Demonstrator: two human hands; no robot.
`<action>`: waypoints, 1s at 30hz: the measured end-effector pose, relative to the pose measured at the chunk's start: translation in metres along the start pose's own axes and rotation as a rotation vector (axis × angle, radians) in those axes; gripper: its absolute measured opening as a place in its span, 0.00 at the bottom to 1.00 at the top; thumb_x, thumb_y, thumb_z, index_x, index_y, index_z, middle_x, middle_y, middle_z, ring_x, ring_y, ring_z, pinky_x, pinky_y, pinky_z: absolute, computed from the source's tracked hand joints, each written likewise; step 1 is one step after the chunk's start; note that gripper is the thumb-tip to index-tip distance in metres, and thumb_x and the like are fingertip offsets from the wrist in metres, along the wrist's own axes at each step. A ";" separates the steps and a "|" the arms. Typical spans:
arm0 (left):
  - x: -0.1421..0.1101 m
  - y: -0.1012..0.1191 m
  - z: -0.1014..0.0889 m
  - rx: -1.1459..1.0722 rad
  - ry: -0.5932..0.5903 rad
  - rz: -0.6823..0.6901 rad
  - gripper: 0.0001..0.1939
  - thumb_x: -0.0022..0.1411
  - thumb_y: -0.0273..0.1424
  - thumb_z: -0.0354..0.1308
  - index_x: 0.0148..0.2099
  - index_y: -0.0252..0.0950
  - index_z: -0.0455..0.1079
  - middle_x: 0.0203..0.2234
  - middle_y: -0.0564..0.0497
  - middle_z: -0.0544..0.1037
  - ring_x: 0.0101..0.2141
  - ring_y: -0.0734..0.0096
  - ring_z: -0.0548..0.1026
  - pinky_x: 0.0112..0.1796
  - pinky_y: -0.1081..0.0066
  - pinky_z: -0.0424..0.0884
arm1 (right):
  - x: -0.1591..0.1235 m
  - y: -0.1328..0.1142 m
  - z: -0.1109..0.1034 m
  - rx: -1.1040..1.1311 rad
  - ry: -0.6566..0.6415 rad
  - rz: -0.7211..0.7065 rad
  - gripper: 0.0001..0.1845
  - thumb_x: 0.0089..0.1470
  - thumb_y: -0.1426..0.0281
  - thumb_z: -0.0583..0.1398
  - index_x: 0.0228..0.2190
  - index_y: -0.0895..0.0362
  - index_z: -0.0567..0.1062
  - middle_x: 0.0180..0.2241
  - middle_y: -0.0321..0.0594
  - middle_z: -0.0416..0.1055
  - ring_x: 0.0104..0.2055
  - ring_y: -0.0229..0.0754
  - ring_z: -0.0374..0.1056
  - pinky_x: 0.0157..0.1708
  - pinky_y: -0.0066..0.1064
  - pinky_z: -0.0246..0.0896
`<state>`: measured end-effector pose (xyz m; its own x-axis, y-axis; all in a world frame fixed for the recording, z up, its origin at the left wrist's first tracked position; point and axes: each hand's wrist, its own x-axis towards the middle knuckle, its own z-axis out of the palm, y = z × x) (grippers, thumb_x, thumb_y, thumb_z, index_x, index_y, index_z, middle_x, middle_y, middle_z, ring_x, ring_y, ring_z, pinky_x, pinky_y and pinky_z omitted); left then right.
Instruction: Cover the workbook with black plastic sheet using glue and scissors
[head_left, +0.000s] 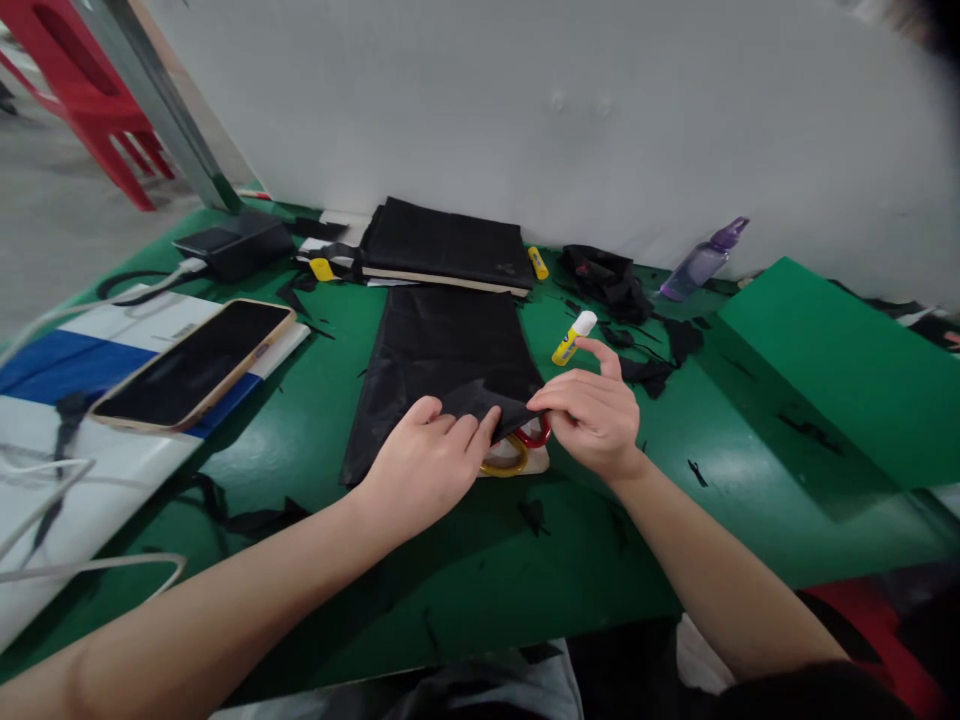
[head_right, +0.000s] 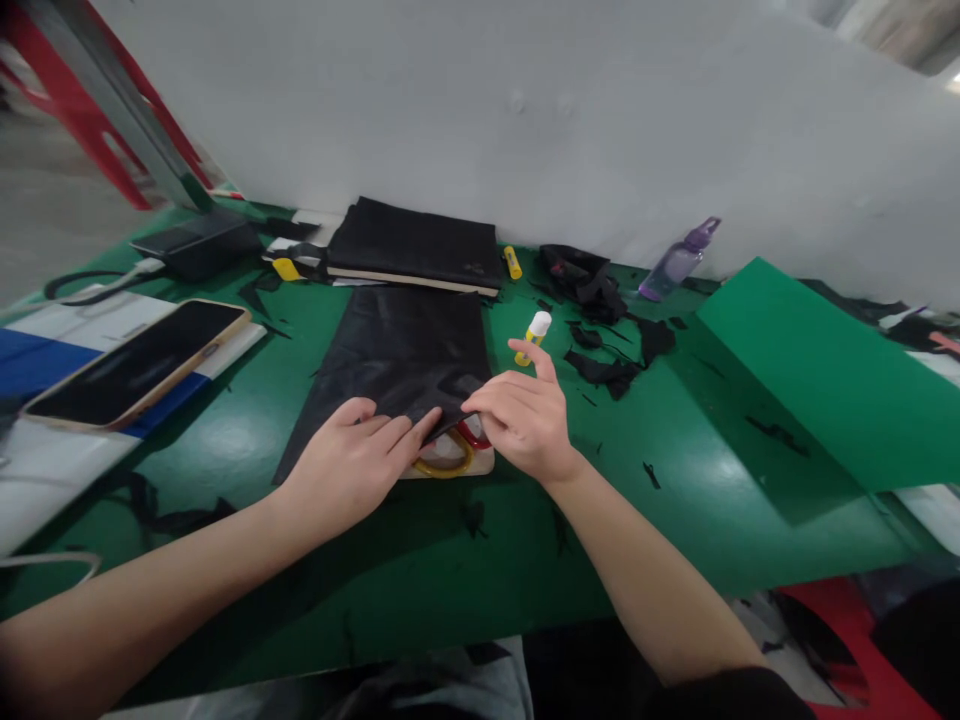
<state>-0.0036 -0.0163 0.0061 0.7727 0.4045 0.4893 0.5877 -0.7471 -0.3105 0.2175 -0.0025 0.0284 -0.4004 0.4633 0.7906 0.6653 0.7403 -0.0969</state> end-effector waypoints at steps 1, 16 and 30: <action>0.000 0.000 0.000 0.005 -0.001 0.002 0.17 0.65 0.20 0.47 0.55 0.24 0.64 0.22 0.53 0.72 0.23 0.69 0.71 0.32 0.64 0.62 | 0.000 0.000 0.000 0.004 0.004 -0.007 0.16 0.49 0.83 0.55 0.26 0.49 0.74 0.25 0.23 0.76 0.25 0.33 0.72 0.59 0.48 0.55; -0.002 0.001 0.001 0.005 0.059 -0.004 0.15 0.65 0.23 0.50 0.52 0.26 0.68 0.22 0.52 0.73 0.22 0.68 0.71 0.31 0.63 0.62 | -0.011 0.022 0.009 0.122 -0.049 0.090 0.13 0.53 0.80 0.56 0.32 0.50 0.75 0.33 0.30 0.78 0.38 0.36 0.75 0.65 0.50 0.40; -0.001 0.002 0.004 0.037 0.081 0.025 0.14 0.65 0.27 0.52 0.51 0.26 0.71 0.20 0.54 0.71 0.21 0.69 0.70 0.31 0.64 0.61 | -0.023 0.035 0.023 0.192 -0.215 0.093 0.13 0.52 0.76 0.58 0.37 0.48 0.75 0.40 0.30 0.78 0.52 0.43 0.69 0.67 0.53 0.25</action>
<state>-0.0020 -0.0164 0.0016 0.7663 0.3404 0.5449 0.5779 -0.7358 -0.3530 0.2357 0.0240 -0.0070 -0.4811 0.6108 0.6289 0.5825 0.7588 -0.2914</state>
